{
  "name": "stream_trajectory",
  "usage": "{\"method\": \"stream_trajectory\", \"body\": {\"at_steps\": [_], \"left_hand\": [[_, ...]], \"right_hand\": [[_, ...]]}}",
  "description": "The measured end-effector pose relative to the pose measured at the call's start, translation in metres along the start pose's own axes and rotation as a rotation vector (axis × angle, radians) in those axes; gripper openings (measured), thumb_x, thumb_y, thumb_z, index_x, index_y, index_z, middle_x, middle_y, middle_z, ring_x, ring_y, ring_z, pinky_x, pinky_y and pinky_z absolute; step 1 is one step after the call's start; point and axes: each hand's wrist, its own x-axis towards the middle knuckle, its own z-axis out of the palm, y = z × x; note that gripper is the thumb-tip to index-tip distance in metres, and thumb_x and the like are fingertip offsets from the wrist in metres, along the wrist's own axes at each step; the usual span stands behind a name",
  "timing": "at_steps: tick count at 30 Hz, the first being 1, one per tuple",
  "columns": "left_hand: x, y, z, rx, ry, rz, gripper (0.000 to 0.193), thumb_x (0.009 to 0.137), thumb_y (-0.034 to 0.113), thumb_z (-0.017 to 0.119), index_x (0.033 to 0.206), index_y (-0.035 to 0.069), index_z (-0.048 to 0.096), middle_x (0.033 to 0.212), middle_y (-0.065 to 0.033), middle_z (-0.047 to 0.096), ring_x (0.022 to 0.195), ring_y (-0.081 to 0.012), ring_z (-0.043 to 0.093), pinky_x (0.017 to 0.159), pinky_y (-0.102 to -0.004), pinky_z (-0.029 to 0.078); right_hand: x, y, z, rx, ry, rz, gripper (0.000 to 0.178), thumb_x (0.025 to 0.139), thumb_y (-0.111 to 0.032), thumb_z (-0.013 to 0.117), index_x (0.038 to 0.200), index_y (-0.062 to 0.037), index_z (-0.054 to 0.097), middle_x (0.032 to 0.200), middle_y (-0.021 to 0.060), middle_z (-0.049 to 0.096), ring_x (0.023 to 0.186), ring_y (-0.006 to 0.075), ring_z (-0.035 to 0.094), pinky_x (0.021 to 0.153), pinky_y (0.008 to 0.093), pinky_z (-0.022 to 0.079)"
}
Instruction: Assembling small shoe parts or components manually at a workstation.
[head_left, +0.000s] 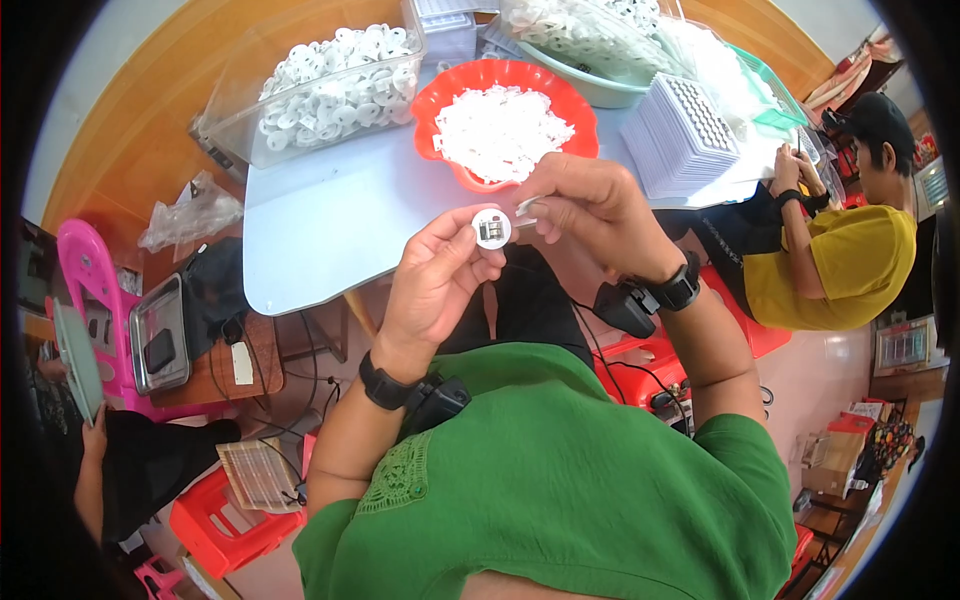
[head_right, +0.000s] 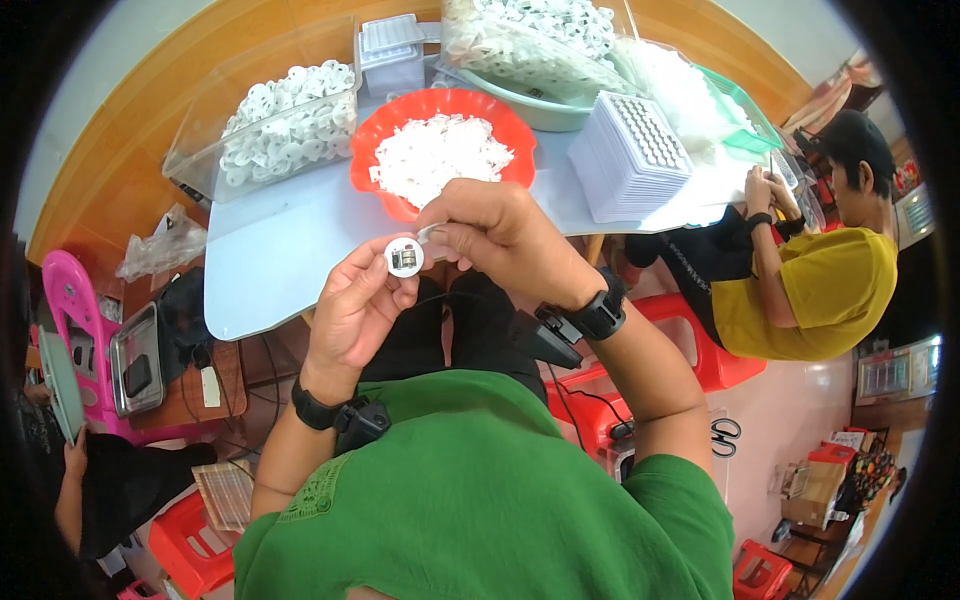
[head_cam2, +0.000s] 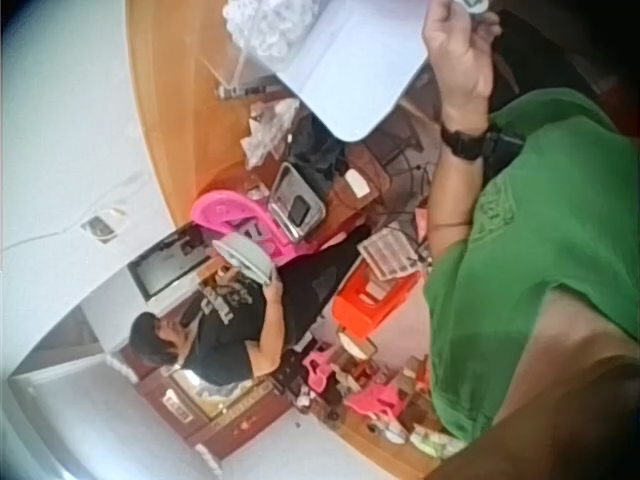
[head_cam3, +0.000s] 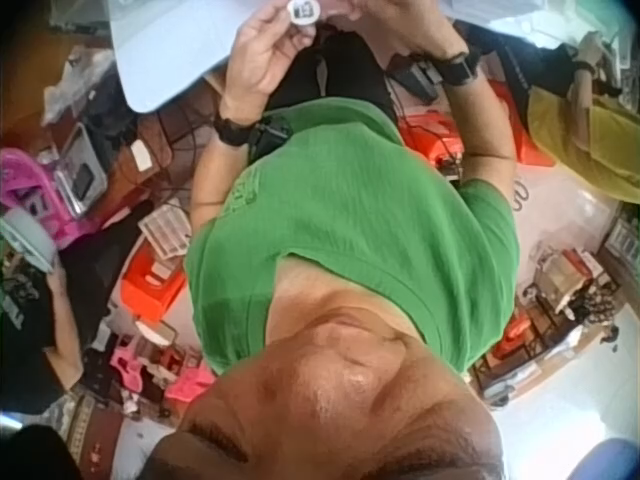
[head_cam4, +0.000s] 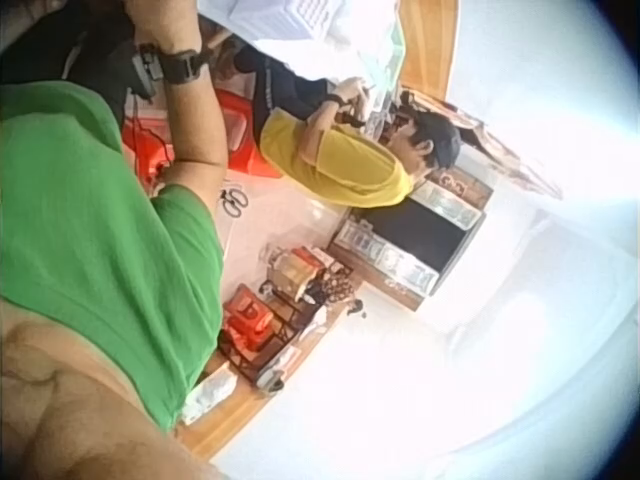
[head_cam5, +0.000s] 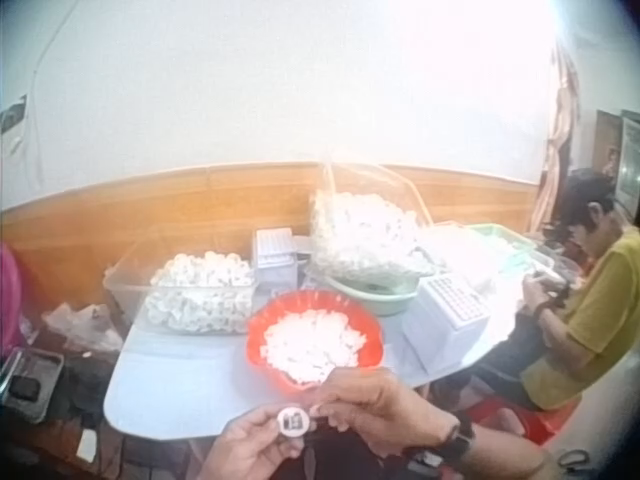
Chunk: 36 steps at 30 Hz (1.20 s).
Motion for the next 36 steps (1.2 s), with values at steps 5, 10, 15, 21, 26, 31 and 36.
{"method": "stream_trajectory", "body": {"at_steps": [5, 10, 15, 21, 26, 31, 36], "left_hand": [[-0.001, -0.001, 0.001, -0.010, 0.028, -0.014, 0.029, 0.096, 0.016, 0.051, 0.118, -0.002, 0.052, 0.102, -0.0156, 0.063, 0.079, -0.0132, 0.058, 0.070, -0.0250, 0.049], [-0.003, -0.004, -0.005, -0.015, 0.015, -0.001, 0.025, 0.096, 0.013, 0.051, 0.117, -0.001, 0.053, 0.099, -0.0109, 0.064, 0.080, -0.0123, 0.062, 0.071, -0.0247, 0.053], [-0.006, -0.002, -0.006, 0.064, 0.028, 0.000, 0.025, 0.096, 0.014, 0.051, 0.116, -0.001, 0.054, 0.099, -0.0090, 0.063, 0.081, -0.0138, 0.061, 0.072, -0.0273, 0.052], [-0.007, -0.004, -0.007, 0.065, 0.039, 0.009, 0.025, 0.096, 0.012, 0.051, 0.117, -0.001, 0.054, 0.101, -0.0091, 0.063, 0.081, -0.0147, 0.062, 0.073, -0.0280, 0.053], [-0.008, -0.005, -0.007, 0.073, 0.045, 0.018, 0.025, 0.096, 0.012, 0.050, 0.118, -0.001, 0.055, 0.100, -0.0092, 0.064, 0.081, -0.0148, 0.062, 0.073, -0.0281, 0.053], [-0.008, -0.004, -0.002, 0.085, 0.078, 0.026, 0.024, 0.094, 0.008, 0.054, 0.116, -0.001, 0.058, 0.095, -0.0071, 0.065, 0.078, -0.0130, 0.064, 0.072, -0.0248, 0.053], [-0.008, -0.004, 0.003, 0.143, 0.100, 0.040, 0.024, 0.092, 0.005, 0.055, 0.115, -0.002, 0.058, 0.094, -0.0078, 0.065, 0.079, -0.0123, 0.063, 0.072, -0.0243, 0.052]], "right_hand": [[0.006, -0.014, 0.006, -0.525, -0.103, -0.302, 0.020, 0.077, 0.007, 0.056, 0.096, 0.0000, 0.060, 0.076, 0.0141, 0.060, 0.068, 0.0301, 0.062, 0.057, 0.0344, 0.048], [0.008, -0.014, 0.007, -0.538, -0.157, -0.230, 0.014, 0.077, 0.003, 0.060, 0.091, 0.0006, 0.060, 0.077, 0.0144, 0.061, 0.070, 0.0326, 0.062, 0.058, 0.0378, 0.048], [0.011, -0.007, 0.009, -0.504, -0.190, -0.347, 0.008, 0.077, -0.001, 0.063, 0.085, 0.0002, 0.059, 0.077, 0.0144, 0.060, 0.069, 0.0343, 0.060, 0.057, 0.0386, 0.048], [0.008, -0.003, 0.014, -0.531, -0.198, -0.286, 0.014, 0.079, 0.002, 0.061, 0.093, -0.0005, 0.061, 0.077, 0.0123, 0.059, 0.069, 0.0298, 0.060, 0.060, 0.0348, 0.047], [0.006, -0.001, 0.018, -0.555, -0.168, -0.270, 0.013, 0.078, 0.002, 0.062, 0.091, -0.0002, 0.060, 0.077, 0.0118, 0.059, 0.066, 0.0286, 0.060, 0.057, 0.0338, 0.047], [0.002, 0.001, 0.024, -0.547, -0.066, -0.243, 0.009, 0.075, 0.001, 0.063, 0.083, -0.0007, 0.058, 0.075, 0.0129, 0.059, 0.065, 0.0308, 0.059, 0.055, 0.0363, 0.046], [-0.002, 0.009, 0.030, -0.603, 0.036, -0.304, 0.009, 0.073, 0.000, 0.063, 0.075, -0.0014, 0.054, 0.073, 0.0124, 0.056, 0.063, 0.0324, 0.058, 0.053, 0.0384, 0.045]]}}
